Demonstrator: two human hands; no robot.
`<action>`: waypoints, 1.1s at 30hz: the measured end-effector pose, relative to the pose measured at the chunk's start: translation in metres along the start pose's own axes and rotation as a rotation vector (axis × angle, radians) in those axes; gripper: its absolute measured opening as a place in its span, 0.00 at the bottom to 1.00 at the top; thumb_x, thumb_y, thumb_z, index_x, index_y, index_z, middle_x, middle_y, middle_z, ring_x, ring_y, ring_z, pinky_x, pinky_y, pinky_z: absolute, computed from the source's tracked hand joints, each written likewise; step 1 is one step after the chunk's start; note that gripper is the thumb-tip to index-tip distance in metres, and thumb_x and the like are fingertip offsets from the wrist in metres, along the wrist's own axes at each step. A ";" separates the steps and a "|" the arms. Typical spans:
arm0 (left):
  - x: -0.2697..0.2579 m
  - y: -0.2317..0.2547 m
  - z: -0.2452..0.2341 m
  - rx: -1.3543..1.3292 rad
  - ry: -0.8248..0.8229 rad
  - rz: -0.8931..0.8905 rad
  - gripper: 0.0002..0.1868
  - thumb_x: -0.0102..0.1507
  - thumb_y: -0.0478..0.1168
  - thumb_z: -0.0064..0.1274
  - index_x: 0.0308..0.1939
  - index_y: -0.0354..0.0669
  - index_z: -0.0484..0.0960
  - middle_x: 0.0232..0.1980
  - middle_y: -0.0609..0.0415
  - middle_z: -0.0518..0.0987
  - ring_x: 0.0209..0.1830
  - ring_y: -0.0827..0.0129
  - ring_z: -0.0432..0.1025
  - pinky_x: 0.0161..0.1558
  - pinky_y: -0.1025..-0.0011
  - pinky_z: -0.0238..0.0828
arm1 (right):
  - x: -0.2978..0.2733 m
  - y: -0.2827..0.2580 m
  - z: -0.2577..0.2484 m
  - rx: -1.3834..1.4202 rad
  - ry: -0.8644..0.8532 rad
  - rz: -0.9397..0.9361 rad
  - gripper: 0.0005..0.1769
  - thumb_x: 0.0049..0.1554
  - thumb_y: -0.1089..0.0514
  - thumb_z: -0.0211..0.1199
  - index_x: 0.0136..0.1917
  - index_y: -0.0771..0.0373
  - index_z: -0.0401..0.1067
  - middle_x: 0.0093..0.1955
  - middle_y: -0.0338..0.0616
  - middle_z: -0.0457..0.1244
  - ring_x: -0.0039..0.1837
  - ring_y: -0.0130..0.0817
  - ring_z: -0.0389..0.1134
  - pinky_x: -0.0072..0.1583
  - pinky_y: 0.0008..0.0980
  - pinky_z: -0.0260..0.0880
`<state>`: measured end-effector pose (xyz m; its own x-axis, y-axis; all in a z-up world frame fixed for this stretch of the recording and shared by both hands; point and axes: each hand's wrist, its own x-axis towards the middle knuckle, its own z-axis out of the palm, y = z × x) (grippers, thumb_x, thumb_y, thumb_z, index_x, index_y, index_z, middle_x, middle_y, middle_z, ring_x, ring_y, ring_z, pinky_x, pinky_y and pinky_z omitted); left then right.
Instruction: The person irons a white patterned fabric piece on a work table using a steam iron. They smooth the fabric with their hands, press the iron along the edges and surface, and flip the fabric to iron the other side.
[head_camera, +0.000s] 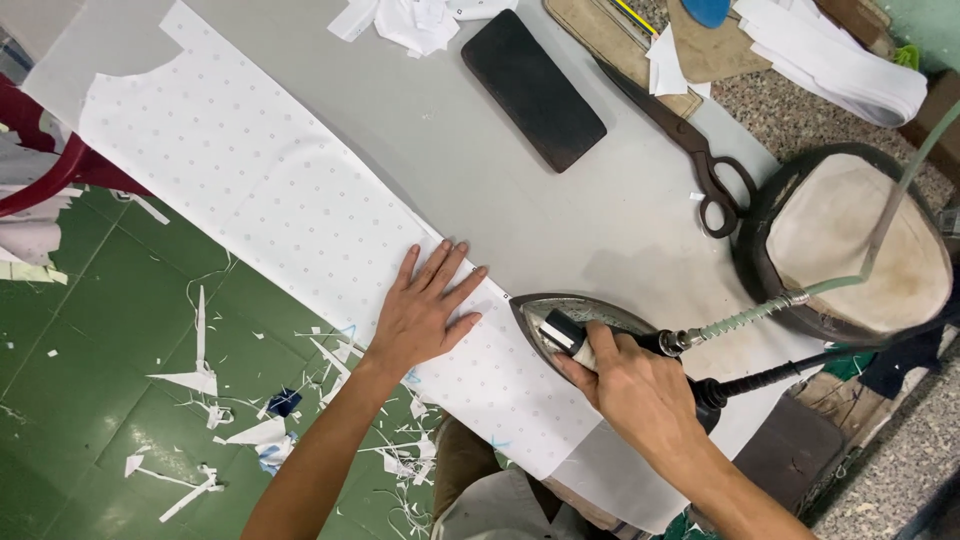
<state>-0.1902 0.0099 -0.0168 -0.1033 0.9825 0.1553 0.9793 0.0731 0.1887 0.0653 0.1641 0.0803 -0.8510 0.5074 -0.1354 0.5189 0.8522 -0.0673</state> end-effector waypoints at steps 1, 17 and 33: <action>0.001 -0.004 -0.001 0.000 0.003 -0.002 0.29 0.71 0.60 0.41 0.73 0.56 0.72 0.79 0.47 0.63 0.81 0.55 0.54 0.78 0.47 0.42 | 0.000 0.000 0.001 -0.003 0.001 -0.002 0.34 0.59 0.25 0.54 0.57 0.57 0.70 0.27 0.40 0.63 0.23 0.42 0.65 0.22 0.41 0.60; 0.003 -0.074 -0.018 0.101 0.058 0.000 0.27 0.71 0.58 0.45 0.71 0.56 0.75 0.78 0.49 0.67 0.78 0.56 0.61 0.78 0.46 0.45 | 0.000 0.001 0.006 -0.004 -0.034 0.038 0.32 0.58 0.25 0.54 0.56 0.54 0.68 0.28 0.40 0.64 0.24 0.44 0.67 0.24 0.43 0.62; 0.006 -0.076 -0.016 0.003 0.082 -0.034 0.27 0.70 0.58 0.46 0.72 0.57 0.75 0.78 0.49 0.65 0.79 0.56 0.59 0.77 0.46 0.47 | 0.045 -0.029 0.000 0.031 -0.046 0.054 0.32 0.60 0.26 0.50 0.58 0.55 0.67 0.31 0.42 0.65 0.27 0.49 0.69 0.25 0.47 0.64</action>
